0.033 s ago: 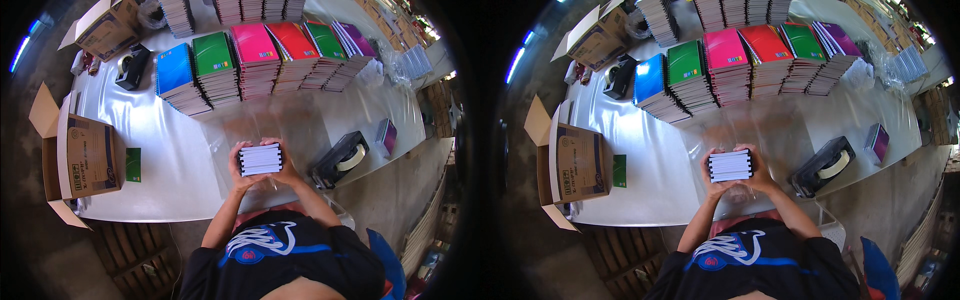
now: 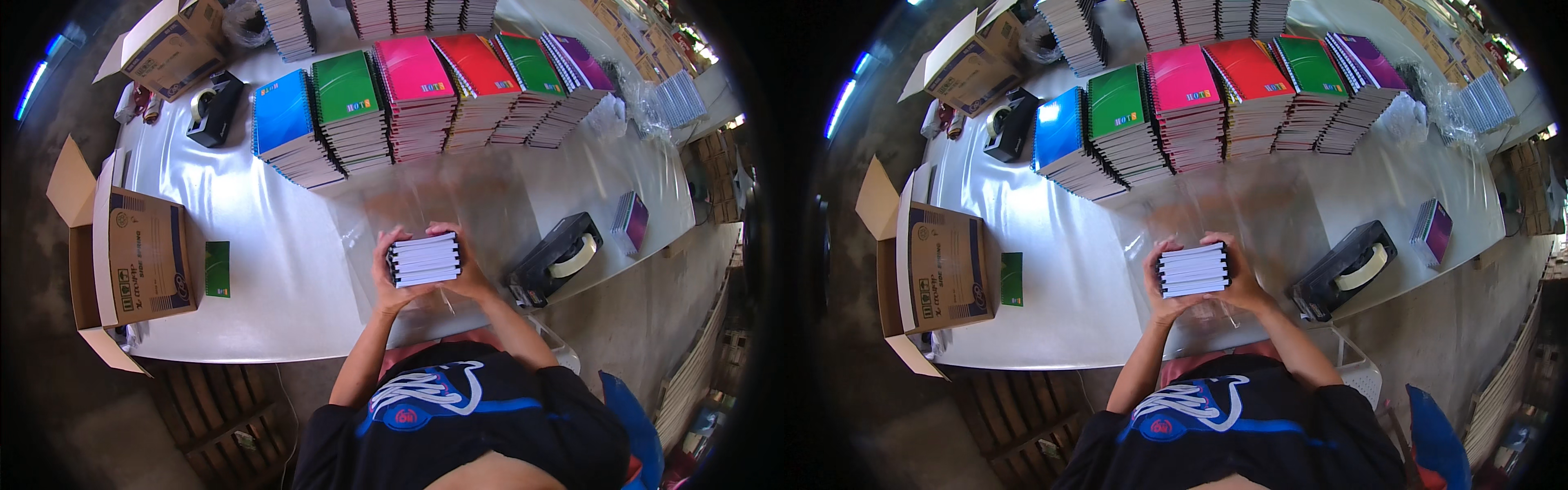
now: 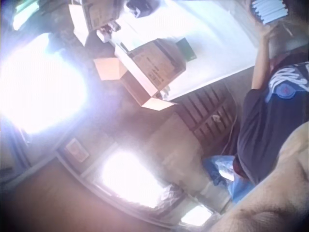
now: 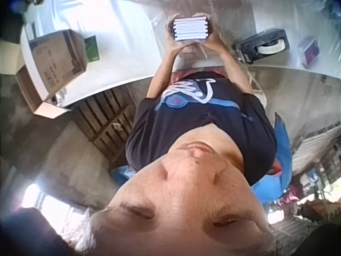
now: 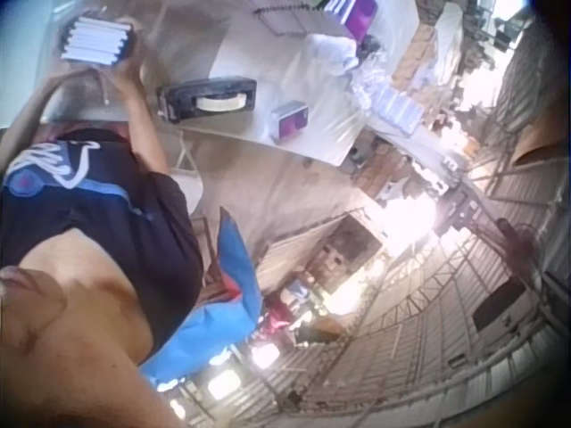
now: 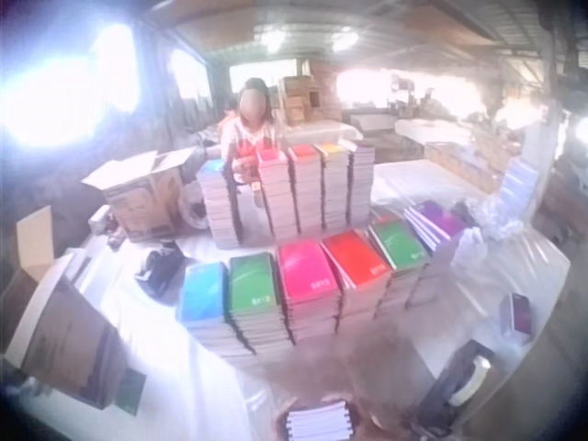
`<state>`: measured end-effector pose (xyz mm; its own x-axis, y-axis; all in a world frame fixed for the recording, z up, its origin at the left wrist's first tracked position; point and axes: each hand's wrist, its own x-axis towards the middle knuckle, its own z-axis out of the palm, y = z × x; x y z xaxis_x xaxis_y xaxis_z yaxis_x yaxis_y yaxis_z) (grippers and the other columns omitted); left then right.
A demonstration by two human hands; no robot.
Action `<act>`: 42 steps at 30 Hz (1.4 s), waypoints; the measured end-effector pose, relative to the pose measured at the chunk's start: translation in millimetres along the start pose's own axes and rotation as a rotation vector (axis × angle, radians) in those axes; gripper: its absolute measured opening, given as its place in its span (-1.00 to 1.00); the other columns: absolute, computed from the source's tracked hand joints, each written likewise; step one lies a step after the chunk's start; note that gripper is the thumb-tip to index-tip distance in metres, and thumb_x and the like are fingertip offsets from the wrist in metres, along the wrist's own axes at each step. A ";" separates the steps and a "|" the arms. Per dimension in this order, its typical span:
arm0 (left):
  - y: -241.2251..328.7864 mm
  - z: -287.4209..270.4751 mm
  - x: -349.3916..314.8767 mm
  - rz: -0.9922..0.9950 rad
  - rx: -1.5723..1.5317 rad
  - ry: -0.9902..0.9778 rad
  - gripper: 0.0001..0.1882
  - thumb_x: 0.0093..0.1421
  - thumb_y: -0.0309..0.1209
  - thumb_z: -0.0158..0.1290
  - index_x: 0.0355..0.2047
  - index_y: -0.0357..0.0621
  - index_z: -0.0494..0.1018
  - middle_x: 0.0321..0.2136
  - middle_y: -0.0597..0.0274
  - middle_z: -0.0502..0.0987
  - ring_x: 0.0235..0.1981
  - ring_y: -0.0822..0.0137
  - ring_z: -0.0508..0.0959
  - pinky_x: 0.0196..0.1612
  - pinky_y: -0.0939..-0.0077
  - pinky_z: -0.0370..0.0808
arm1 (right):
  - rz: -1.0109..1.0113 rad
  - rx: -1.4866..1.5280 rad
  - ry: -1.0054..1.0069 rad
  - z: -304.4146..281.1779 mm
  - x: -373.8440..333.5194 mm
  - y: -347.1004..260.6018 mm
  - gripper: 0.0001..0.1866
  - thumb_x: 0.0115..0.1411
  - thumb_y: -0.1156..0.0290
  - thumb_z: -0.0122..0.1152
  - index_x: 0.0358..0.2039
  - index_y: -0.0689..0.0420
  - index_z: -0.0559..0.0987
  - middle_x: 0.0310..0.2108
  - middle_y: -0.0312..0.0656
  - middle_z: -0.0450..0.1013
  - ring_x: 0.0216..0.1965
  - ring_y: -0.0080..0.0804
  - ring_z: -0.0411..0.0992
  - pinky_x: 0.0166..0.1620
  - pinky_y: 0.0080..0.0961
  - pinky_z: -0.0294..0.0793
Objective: The person selects several spiral-bound notebooks from various stacks on a table and places them into a clear plastic bag. The person then seals the bag using adhesive tape from a dispenser.
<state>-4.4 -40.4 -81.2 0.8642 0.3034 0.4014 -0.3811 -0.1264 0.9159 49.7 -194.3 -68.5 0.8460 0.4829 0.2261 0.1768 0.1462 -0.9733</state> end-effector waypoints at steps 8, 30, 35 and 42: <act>-2.6 24.3 -13.3 -0.106 0.028 0.171 0.03 -0.37 -0.12 0.46 0.08 -0.23 0.19 -0.06 -0.01 0.40 -0.01 0.15 0.43 0.11 0.24 0.30 | -0.070 -0.174 0.071 1.7 -5.4 6.2 -0.13 -0.26 0.29 0.54 0.04 0.14 0.22 -0.03 -0.08 0.28 0.06 -0.20 0.27 0.12 -0.29 0.23; -6.7 25.8 -13.9 -0.114 0.069 0.181 0.02 -0.56 -0.13 0.50 -0.04 -0.27 0.29 -0.18 0.10 0.45 -0.15 0.18 0.48 -0.04 0.32 0.39 | -0.218 -0.281 0.117 -1.5 -3.0 17.0 -0.44 -0.18 0.52 0.40 -0.15 0.16 0.33 -0.25 -0.18 0.37 -0.15 -0.28 0.39 -0.03 -0.43 0.34; 27.2 17.6 -10.1 -0.212 0.319 0.156 0.08 -0.22 0.01 0.35 0.17 -0.34 0.07 0.07 -0.20 0.26 0.12 0.02 0.27 0.17 0.21 0.19 | 0.087 0.065 0.202 -2.1 0.8 -12.2 -0.28 -0.30 0.46 0.57 -0.08 0.15 0.38 -0.20 -0.26 0.40 -0.16 -0.45 0.39 -0.03 -0.48 0.37; 5.1 1.1 -44.6 -0.334 1.375 -0.160 -0.13 0.10 0.01 0.06 0.28 -0.17 -0.03 0.31 0.11 -0.04 0.34 -0.02 -0.13 0.27 -0.10 -0.18 | 0.432 0.316 0.414 -41.7 -3.9 -38.4 -0.40 -0.24 0.53 0.52 -0.12 0.12 0.47 -0.20 -0.29 0.46 -0.16 -0.45 0.42 -0.06 -0.46 0.43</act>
<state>-44.6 -55.7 -94.4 0.9110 0.4044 0.0803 0.3818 -0.9010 0.2059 60.6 -237.7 -33.6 0.9416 0.1932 -0.2756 -0.3232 0.2899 -0.9008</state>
